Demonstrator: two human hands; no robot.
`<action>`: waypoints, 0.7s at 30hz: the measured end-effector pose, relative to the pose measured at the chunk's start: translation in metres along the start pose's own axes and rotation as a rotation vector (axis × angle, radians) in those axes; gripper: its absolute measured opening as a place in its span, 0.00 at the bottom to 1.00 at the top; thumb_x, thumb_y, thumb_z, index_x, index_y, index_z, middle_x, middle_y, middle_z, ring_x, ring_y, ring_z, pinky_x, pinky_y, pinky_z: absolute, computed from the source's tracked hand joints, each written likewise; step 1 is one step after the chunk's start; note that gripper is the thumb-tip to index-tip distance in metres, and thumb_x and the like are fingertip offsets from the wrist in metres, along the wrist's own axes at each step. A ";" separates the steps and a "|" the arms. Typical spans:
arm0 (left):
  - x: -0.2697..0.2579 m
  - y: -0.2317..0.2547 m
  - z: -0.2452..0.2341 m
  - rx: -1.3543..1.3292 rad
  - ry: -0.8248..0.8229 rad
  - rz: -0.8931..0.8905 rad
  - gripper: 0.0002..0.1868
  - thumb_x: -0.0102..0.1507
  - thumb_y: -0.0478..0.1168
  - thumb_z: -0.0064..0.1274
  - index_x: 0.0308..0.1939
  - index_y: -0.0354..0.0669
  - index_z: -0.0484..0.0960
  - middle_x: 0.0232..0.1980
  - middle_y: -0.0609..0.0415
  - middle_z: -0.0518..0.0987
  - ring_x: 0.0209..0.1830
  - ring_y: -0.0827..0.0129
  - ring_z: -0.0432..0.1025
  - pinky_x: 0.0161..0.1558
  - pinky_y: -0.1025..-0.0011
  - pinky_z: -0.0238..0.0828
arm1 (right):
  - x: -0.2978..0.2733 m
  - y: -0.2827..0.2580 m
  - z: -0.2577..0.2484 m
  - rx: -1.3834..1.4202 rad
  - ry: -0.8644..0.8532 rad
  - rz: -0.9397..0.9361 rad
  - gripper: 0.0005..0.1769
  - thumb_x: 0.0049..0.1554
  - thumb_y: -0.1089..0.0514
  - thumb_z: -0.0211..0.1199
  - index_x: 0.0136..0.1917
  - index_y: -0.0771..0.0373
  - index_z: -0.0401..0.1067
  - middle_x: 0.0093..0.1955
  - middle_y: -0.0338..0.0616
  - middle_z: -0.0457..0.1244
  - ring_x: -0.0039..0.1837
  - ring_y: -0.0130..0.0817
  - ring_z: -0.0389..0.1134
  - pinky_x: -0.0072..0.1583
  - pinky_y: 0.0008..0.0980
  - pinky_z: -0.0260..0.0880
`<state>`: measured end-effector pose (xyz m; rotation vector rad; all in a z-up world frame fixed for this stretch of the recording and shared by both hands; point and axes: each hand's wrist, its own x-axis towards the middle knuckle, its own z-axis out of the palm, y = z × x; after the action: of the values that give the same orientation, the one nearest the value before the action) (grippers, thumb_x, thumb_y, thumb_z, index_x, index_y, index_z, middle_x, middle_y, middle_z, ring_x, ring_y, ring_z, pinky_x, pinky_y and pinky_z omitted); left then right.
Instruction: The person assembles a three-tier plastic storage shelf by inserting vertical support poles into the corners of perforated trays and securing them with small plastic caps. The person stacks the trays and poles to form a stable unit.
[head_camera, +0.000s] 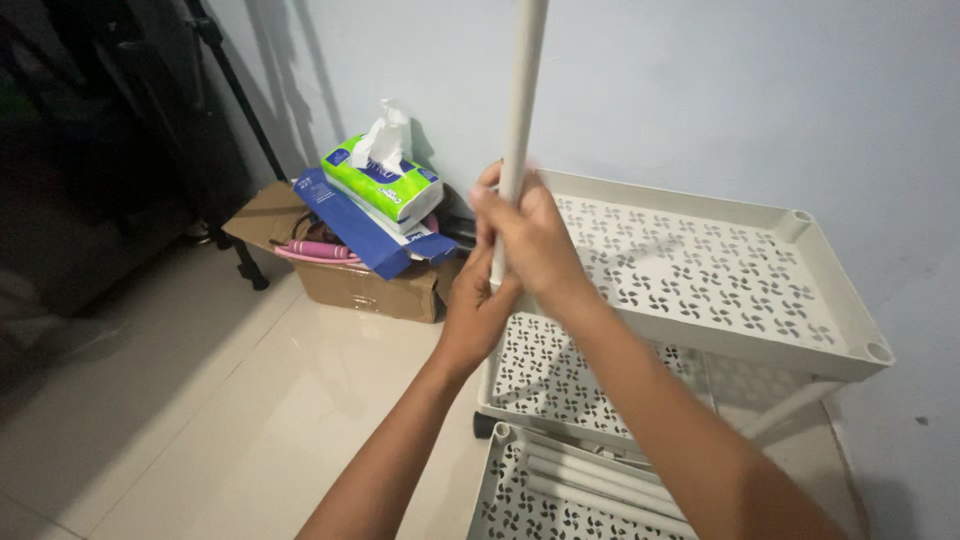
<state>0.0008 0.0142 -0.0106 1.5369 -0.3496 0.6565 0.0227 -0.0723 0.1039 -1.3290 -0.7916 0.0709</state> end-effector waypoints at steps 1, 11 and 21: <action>0.000 0.000 -0.001 -0.036 -0.014 0.094 0.23 0.66 0.37 0.48 0.66 0.33 0.71 0.68 0.45 0.72 0.67 0.62 0.68 0.65 0.67 0.65 | -0.004 -0.001 0.005 -0.075 0.017 -0.111 0.08 0.63 0.53 0.59 0.44 0.54 0.64 0.32 0.29 0.56 0.35 0.21 0.57 0.39 0.26 0.60; 0.002 -0.015 -0.005 0.071 -0.001 -0.074 0.26 0.65 0.38 0.48 0.68 0.39 0.70 0.60 0.48 0.77 0.52 0.68 0.72 0.52 0.70 0.71 | 0.004 0.005 -0.005 -0.129 -0.085 0.061 0.16 0.65 0.46 0.60 0.40 0.56 0.67 0.31 0.35 0.59 0.34 0.26 0.60 0.39 0.28 0.65; -0.033 0.008 0.023 0.146 0.170 0.021 0.28 0.78 0.46 0.47 0.78 0.42 0.56 0.71 0.40 0.69 0.71 0.63 0.64 0.73 0.65 0.64 | -0.162 -0.005 -0.104 -1.002 -0.166 -0.435 0.14 0.63 0.63 0.59 0.61 0.64 0.75 0.61 0.52 0.66 0.67 0.43 0.68 0.69 0.41 0.71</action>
<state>-0.0252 -0.0143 -0.0234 1.6044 -0.1926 0.8386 -0.0431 -0.2374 0.0293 -2.0549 -1.3253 -0.6453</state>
